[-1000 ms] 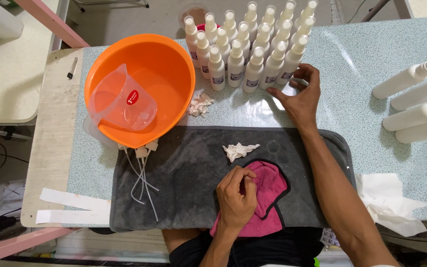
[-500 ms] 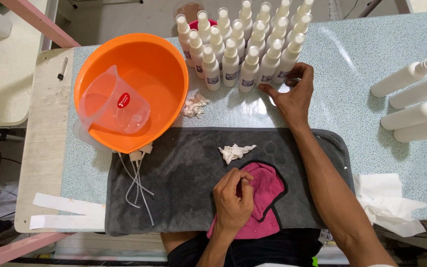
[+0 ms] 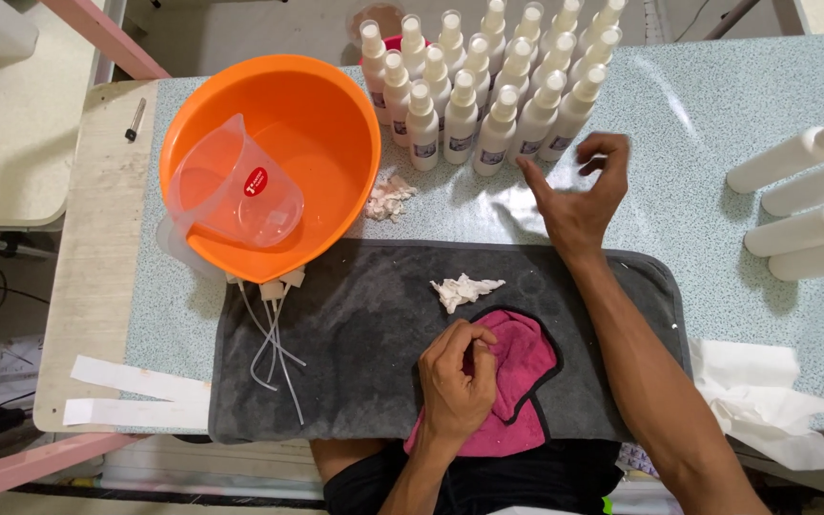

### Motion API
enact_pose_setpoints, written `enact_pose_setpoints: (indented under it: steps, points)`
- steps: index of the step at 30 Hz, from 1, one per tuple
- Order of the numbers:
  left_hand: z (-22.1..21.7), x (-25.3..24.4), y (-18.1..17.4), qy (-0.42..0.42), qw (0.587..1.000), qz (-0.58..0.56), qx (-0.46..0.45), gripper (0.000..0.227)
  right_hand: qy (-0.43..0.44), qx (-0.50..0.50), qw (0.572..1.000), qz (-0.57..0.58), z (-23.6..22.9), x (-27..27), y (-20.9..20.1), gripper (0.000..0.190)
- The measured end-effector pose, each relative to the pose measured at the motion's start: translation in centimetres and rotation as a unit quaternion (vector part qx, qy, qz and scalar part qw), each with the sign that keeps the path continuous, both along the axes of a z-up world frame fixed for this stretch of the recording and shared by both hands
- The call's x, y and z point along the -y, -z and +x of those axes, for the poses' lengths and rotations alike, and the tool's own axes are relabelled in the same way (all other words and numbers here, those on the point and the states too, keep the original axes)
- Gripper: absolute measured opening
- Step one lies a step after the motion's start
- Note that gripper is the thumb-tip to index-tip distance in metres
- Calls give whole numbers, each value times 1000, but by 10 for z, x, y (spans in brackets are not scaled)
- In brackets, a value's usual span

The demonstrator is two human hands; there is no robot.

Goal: The person inserts a spray pump mechanism into a white plastic bottle, then screws on the spray nozzle cap. They wipe the bottle with a cloth and place it with other finished bottles. The person repeats the process with another bottle.

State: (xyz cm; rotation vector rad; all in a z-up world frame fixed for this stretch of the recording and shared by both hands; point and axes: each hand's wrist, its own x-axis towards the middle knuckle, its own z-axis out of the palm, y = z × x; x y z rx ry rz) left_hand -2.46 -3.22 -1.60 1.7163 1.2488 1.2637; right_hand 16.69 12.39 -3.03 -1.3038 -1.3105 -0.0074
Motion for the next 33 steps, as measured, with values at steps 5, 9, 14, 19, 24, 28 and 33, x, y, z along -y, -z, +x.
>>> enact_pose_setpoints:
  steps: [5,9,14,19,24,28,33]
  points:
    - [0,0,-1,-1,1000,3,6,14,-182,97,975,-80,-1,1,25,16]
    - [-1,-1,-1,3,1000,-6,5,14,-205,192,947,-154,-10,1,18,20]
    - [-1,0,0,-3,1000,-4,-2,15,-196,196,941,-193,-3,-6,29,30]
    - [0,0,0,-2,1000,-3,-3,14,-187,176,947,-193,-8,-6,21,24]
    - [-1,0,-2,1,1000,-1,4,14,-192,161,940,-230,-9,-5,17,37]
    - [-1,0,0,-2,1000,2,8,14,-196,169,939,-227,-10,-2,13,32]
    - [-2,-1,-2,4,1000,-6,7,13,-204,178,941,-204,-10,1,15,24]
